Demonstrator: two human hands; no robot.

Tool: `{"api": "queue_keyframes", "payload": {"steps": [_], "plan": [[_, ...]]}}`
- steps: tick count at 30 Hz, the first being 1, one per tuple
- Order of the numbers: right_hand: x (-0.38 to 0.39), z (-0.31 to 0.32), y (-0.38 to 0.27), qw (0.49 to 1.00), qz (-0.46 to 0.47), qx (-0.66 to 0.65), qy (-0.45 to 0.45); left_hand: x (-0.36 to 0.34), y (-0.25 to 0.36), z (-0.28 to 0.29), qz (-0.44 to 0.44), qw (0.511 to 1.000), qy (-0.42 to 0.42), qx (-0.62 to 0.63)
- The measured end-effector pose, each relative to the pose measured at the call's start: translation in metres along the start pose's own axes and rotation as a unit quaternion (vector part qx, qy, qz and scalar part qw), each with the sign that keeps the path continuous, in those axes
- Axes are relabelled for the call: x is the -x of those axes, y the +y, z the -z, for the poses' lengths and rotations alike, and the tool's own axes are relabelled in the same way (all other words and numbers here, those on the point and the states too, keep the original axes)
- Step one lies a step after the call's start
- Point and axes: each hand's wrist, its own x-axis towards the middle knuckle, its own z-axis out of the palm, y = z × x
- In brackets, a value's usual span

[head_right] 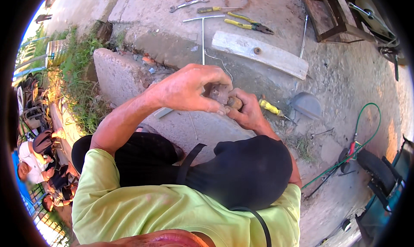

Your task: The person removes a metal bracket from a moped, shapes it by striking a punch with a hammer against a block, searches through a hardware tray, continues hammering the bracket, and aligns it back onto the moped.

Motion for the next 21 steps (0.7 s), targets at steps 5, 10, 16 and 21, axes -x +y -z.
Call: {"api": "queue_keyframes", "payload": {"steps": [5,10,16,21], "plan": [[-0.001,0.002,-0.003,0.999,0.008,-0.035,0.026,-0.002,-0.006,-0.005,-0.111,0.985,0.133,0.021],[0.000,0.006,-0.007,0.998,-0.002,0.009,0.058,-0.003,-0.011,-0.001,-0.152,0.975,0.160,-0.007],[-0.001,0.015,-0.014,0.988,-0.075,0.071,0.110,-0.008,-0.049,0.018,0.075,0.926,0.296,0.221],[-0.021,0.035,0.000,0.941,-0.070,0.262,0.203,0.019,-0.144,-0.002,0.288,0.942,0.169,-0.037]]}}
